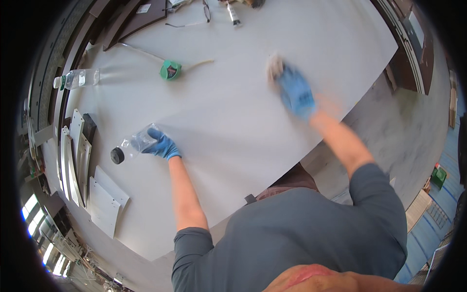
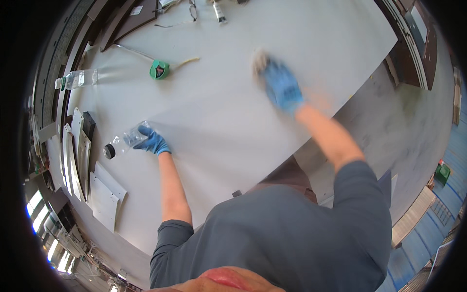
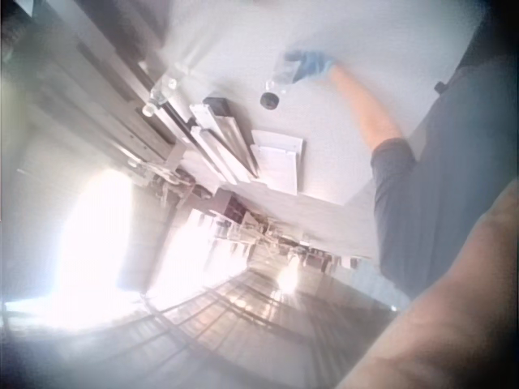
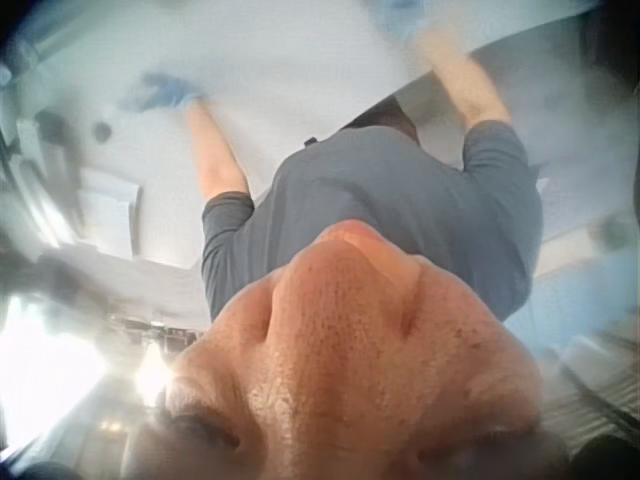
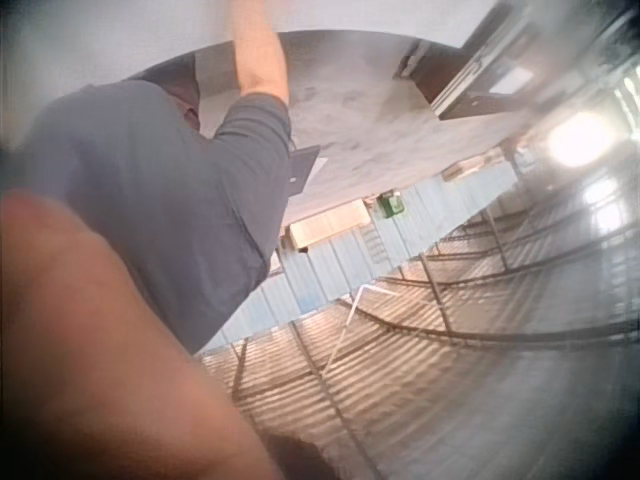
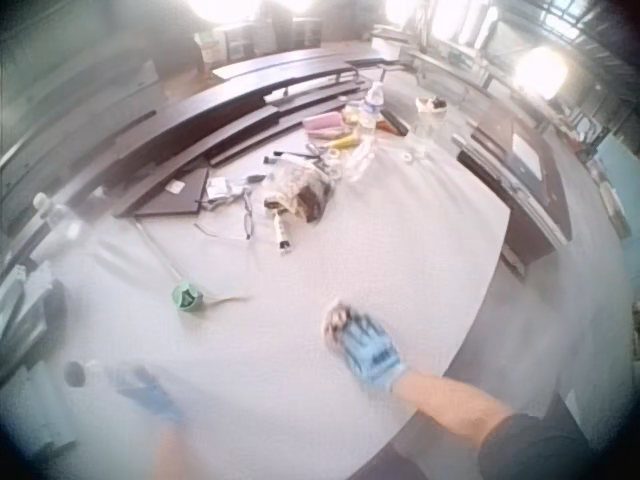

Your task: The person picks up and places several large wood panels on a workbench, wipes the workbench surface with a cloth, and then moves additional panels onto the bench. The person handles the panels one at a time and wipes the surface between moves.

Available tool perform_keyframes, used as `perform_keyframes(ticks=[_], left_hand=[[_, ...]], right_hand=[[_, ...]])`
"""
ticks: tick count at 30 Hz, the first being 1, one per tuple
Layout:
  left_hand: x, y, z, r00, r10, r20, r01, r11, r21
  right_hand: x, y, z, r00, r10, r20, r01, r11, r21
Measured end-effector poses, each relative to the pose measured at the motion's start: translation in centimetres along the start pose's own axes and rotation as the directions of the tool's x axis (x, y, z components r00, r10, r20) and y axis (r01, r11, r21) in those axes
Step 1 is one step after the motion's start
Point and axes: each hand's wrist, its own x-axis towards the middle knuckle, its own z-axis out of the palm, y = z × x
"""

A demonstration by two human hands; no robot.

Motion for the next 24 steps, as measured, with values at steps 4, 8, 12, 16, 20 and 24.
perform_keyframes(ticks=[4,8,12,16,20,24], left_hand=[[0.6,0.6,0.1,0.997,-0.004,0.075,-0.002,0.996,0.086],[1.2,0.8,0.2,0.98,0.048,0.192,-0.097,0.963,0.251],[0.4,-0.2,0.2,0.995,0.004,0.096,-0.03,0.961,0.273],[-0.2,-1.4,0.7,0.994,-0.068,0.088,0.05,0.98,0.19],[-0.4,-1.8,1.0,0.988,-0.151,-0.009,0.152,0.984,0.096],[-0.7,-1.8,0.9,0.984,-0.176,0.036,0.172,0.981,0.092]], right_hand=[[-13.7,-3.7,-3.3,0.979,-0.202,-0.008,0.202,0.978,0.06],[-9.5,0.3,-1.9,0.952,-0.305,0.032,0.297,0.943,0.152],[3.3,5.3,-0.2,0.977,-0.207,-0.042,0.209,0.976,0.059],[15.4,11.0,1.0,0.96,-0.105,-0.259,0.08,0.991,-0.105],[15.8,10.4,0.9,0.969,-0.064,-0.238,0.013,0.978,-0.209],[3.8,-4.6,2.8,0.95,-0.219,-0.223,0.263,0.945,0.196]])
